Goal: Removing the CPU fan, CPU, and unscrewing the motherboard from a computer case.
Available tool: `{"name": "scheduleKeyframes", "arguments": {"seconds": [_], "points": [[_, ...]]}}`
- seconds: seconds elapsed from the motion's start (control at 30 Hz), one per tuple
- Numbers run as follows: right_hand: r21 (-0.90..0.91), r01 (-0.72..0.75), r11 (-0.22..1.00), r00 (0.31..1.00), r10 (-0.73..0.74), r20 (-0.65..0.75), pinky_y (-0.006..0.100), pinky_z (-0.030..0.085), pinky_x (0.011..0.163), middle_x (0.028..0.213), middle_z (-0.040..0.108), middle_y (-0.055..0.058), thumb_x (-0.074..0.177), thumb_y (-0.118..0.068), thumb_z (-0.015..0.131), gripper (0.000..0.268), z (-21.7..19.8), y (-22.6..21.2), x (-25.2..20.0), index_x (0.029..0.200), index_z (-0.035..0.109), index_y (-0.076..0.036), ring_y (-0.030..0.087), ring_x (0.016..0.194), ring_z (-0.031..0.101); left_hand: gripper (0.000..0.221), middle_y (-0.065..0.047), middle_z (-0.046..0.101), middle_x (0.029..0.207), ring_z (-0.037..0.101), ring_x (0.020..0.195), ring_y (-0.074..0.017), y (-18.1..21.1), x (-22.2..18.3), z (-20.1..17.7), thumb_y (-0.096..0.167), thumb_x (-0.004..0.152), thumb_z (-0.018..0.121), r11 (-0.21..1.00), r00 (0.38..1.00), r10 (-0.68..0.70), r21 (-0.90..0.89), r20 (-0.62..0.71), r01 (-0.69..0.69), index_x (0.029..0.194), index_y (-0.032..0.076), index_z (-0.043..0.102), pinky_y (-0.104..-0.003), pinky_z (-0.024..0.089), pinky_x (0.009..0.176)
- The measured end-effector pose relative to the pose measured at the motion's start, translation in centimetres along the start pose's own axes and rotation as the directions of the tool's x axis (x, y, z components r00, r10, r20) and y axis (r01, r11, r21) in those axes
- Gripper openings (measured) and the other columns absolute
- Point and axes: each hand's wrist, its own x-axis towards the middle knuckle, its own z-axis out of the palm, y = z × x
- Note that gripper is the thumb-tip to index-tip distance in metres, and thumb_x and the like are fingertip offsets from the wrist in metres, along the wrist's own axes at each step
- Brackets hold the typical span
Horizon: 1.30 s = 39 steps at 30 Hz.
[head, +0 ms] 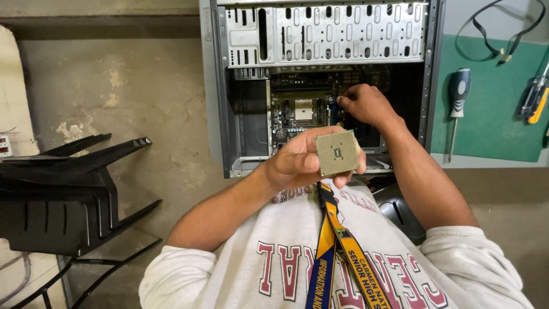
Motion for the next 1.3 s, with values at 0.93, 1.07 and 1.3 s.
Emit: {"name": "scheduleKeyframes", "arguments": {"seconds": [0.93, 1.07, 1.3], "points": [[0.041, 0.922, 0.384, 0.386, -0.916, -0.106, 0.052, 0.055, 0.123, 0.155, 0.063, 0.025, 0.091, -0.035, 0.095, 0.095, -11.1, -12.5, -14.7, 0.162, 0.043, 0.001, 0.041, 0.143, 0.064, 0.054, -0.015, 0.078, 0.122, 0.076, 0.089, -0.0207, 3.9, -0.1, -0.8, 0.041, 0.104, 0.088, 0.965, 0.987, -0.014, 0.255, -0.16, 0.055, 0.133, 0.002, 0.064, -0.029, 0.065, 0.081], [-0.194, 0.922, 0.336, 0.319, -0.941, -0.112, 0.054, 0.056, 0.11, 0.141, 0.069, 0.028, 0.108, -0.027, 0.087, 0.073, -10.6, -13.2, -15.0, 0.159, 0.049, 0.007, 0.044, 0.128, 0.066, 0.055, -0.007, 0.07, 0.121, 0.072, 0.101, -0.019, 4.0, -0.2, -1.3, 0.045, 0.104, 0.086, 0.96, 0.985, -0.001, 0.277, -0.172, 0.049, 0.133, 0.005, 0.062, -0.029, 0.067, 0.084], [-0.271, 0.888, 0.371, 0.358, -0.929, -0.097, 0.055, 0.052, 0.113, 0.146, 0.069, 0.025, 0.115, -0.022, 0.08, 0.067, -11.7, -13.3, -15.7, 0.164, 0.045, 0.009, 0.044, 0.127, 0.065, 0.056, -0.015, 0.074, 0.122, 0.073, 0.097, -0.0221, 4.5, 1.1, -1.1, 0.048, 0.103, 0.084, 0.944, 0.972, -0.031, 0.311, -0.232, 0.105, 0.132, 0.004, 0.063, -0.031, 0.064, 0.083]]}}
